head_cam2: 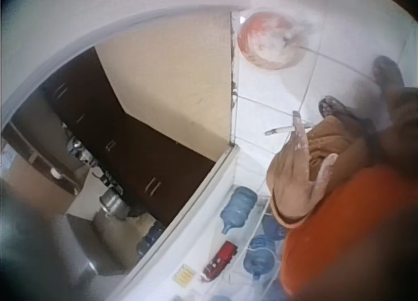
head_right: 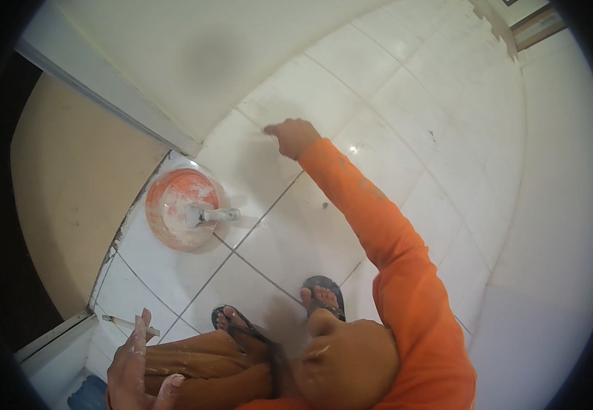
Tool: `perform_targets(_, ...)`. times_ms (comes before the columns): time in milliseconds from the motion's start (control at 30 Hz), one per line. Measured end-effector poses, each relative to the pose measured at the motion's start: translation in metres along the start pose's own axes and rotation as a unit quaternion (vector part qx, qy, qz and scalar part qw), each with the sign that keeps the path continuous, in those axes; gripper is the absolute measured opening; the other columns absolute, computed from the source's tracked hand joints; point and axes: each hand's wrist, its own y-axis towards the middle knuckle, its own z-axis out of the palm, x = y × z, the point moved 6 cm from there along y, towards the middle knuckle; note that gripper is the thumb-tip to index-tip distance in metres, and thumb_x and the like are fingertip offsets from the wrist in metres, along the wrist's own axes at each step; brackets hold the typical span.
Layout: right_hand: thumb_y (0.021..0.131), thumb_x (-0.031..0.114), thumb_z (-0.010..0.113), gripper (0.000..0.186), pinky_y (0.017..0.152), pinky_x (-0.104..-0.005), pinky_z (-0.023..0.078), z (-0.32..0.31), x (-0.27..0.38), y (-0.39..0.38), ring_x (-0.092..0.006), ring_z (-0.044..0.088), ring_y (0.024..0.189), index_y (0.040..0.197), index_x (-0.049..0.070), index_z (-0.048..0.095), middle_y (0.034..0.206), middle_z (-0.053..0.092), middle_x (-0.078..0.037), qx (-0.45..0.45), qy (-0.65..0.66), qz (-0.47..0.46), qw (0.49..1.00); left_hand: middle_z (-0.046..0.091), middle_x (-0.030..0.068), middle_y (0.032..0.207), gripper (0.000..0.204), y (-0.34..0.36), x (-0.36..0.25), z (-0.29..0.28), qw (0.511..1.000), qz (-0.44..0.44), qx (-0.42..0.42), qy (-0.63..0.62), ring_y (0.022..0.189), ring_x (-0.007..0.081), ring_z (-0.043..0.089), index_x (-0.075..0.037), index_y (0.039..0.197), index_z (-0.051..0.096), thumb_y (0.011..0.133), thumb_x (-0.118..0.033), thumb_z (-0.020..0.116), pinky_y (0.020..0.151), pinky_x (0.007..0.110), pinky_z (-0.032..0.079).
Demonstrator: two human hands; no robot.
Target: The person applies white grout to the gaps between white floor tiles using a small trowel and a plastic scraper. They repeatedly scoop grout from a bucket and spread it along the tile joints, smoothing the surface as they work.
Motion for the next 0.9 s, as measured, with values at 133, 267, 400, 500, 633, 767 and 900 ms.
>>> perform_targets(133, 0.084, 0.006, 0.059, 0.044, 0.072, -0.0479, 0.056, 0.016, 0.029, 0.031, -0.0337, 0.071, 0.088, 0.128, 0.005, 0.060, 0.096, 0.071, -0.020, -0.018, -0.099, -0.007, 0.995, 0.049, 0.0269, 0.145, 0.069, -0.009, 0.006, 0.001, 1.000, -0.013, -0.025, -0.009, 0.119, 0.0403, 0.058, 0.007, 0.148, 0.039, 0.091, -0.016, 0.069, 0.097, 0.041, 0.050)
perform_targets(267, 0.087, 0.013, 0.059, 0.033, 0.065, -0.0507, 0.055, 0.117, 0.066, -0.022, -0.0329, 0.072, 0.080, 0.116, -0.004, 0.062, 0.085, 0.071, -0.018, -0.187, -0.263, -0.123, 0.938, 0.049, 0.0269, 0.146, 0.068, -0.002, 0.011, 0.000, 1.000, -0.004, -0.008, -0.014, 0.118, 0.0409, 0.059, 0.009, 0.147, 0.039, 0.092, -0.015, 0.069, 0.098, 0.042, 0.049)
perform_targets(400, 0.084, 0.009, 0.056, 0.043, 0.067, -0.0478, 0.055, 0.063, 0.106, -0.025, -0.0329, 0.071, 0.083, 0.126, 0.009, 0.065, 0.091, 0.072, -0.015, 0.051, -0.024, -0.094, 0.994, 0.049, 0.0275, 0.145, 0.068, -0.011, 0.019, -0.004, 0.998, -0.044, 0.007, 0.040, 0.117, 0.0404, 0.060, 0.010, 0.147, 0.038, 0.092, -0.015, 0.069, 0.096, 0.041, 0.050)
perform_targets(500, 0.079, 0.002, 0.054, 0.049, 0.072, -0.0446, 0.055, 0.026, 0.059, 0.012, -0.0314, 0.070, 0.090, 0.121, 0.020, 0.069, 0.101, 0.073, -0.011, 0.002, 0.003, -0.043, 0.999, 0.049, 0.0278, 0.145, 0.068, -0.001, 0.019, -0.001, 0.997, -0.052, 0.007, -0.057, 0.115, 0.0391, 0.061, 0.010, 0.147, 0.038, 0.092, -0.015, 0.069, 0.091, 0.040, 0.053)
perform_targets(633, 0.075, -0.003, 0.056, 0.053, 0.094, -0.0462, 0.048, 0.007, 0.020, 0.090, -0.0275, 0.068, 0.102, 0.117, 0.025, 0.073, 0.102, 0.074, -0.006, -0.051, -0.054, -0.086, 0.994, 0.049, 0.0278, 0.145, 0.069, 0.010, 0.012, -0.004, 0.999, -0.014, -0.024, -0.042, 0.113, 0.0368, 0.062, 0.009, 0.148, 0.037, 0.092, -0.015, 0.069, 0.085, 0.037, 0.055)
perform_targets(767, 0.080, 0.000, 0.063, 0.049, 0.105, -0.0486, 0.044, 0.008, 0.014, 0.132, -0.0276, 0.068, 0.103, 0.119, 0.028, 0.073, 0.106, 0.073, -0.007, 0.047, -0.108, -0.137, 0.984, 0.050, 0.0277, 0.145, 0.070, 0.015, 0.013, -0.005, 0.999, -0.027, -0.004, -0.045, 0.114, 0.0385, 0.061, 0.009, 0.148, 0.037, 0.092, -0.016, 0.069, 0.090, 0.040, 0.053)
perform_targets(900, 0.072, -0.006, 0.058, 0.058, 0.099, -0.0449, 0.046, 0.012, 0.017, 0.131, -0.0266, 0.066, 0.102, 0.119, 0.026, 0.073, 0.104, 0.074, -0.004, 0.107, -0.079, -0.112, 0.985, 0.049, 0.0272, 0.145, 0.070, 0.014, 0.018, -0.004, 0.999, -0.039, 0.023, 0.019, 0.117, 0.0405, 0.060, 0.009, 0.149, 0.036, 0.092, -0.017, 0.069, 0.097, 0.042, 0.049)
